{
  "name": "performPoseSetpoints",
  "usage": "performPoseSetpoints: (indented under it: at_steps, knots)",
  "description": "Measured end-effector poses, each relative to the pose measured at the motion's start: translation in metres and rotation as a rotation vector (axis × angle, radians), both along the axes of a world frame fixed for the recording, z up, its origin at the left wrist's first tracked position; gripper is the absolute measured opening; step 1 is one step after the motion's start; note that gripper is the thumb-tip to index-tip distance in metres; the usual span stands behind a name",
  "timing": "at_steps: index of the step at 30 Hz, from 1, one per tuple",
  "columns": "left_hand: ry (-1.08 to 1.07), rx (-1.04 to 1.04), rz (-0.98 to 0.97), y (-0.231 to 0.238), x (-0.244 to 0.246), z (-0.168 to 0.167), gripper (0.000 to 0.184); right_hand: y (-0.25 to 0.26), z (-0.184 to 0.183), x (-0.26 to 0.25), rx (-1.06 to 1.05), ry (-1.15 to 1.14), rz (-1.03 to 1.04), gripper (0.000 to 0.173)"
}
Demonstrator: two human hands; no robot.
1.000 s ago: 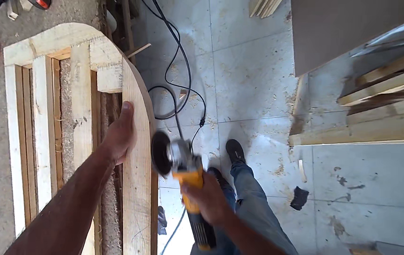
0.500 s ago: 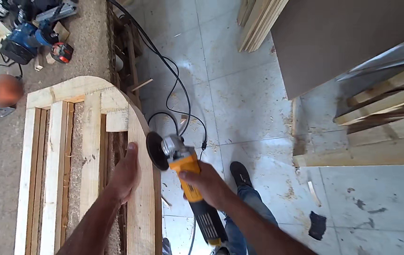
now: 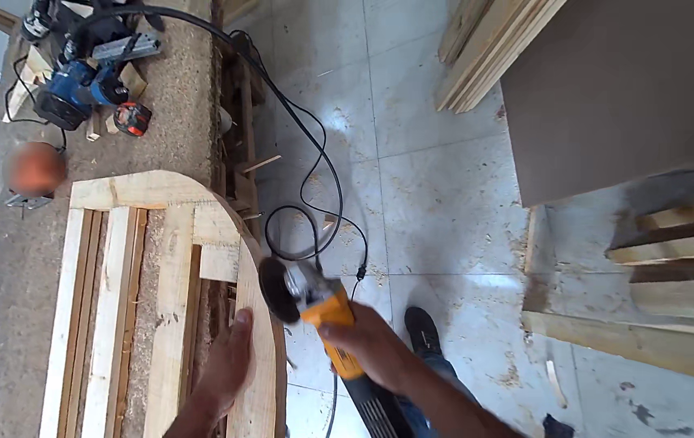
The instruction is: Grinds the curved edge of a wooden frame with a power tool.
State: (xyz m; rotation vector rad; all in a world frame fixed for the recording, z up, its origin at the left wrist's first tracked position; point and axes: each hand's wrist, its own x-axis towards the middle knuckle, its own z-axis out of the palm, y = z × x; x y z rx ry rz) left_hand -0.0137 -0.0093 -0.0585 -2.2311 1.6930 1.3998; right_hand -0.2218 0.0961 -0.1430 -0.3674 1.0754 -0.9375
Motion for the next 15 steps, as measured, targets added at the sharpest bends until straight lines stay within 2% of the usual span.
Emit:
performPoseSetpoints:
  at_steps: [2, 4, 9, 15]
  knots:
    - [0.028, -0.003, -0.007, -0.003, -0.001, -0.002, 0.064, 0.019, 0.004, -0.002, 0.021, -0.035, 0.018, 0.058]
    - [0.028, 0.007, -0.018, -0.002, 0.003, -0.004, 0.068, 0.011, 0.01, -0.009, 0.021, -0.061, 0.034, 0.058]
    - [-0.035, -0.005, -0.051, -0.003, -0.002, 0.0, 0.072, -0.075, 0.008, -0.04, 0.026, -0.066, 0.125, 0.047]
    - [-0.084, 0.08, -0.086, -0.009, -0.003, 0.009, 0.075, -0.046, 0.017, -0.053, 0.116, -0.105, 0.194, 0.056]
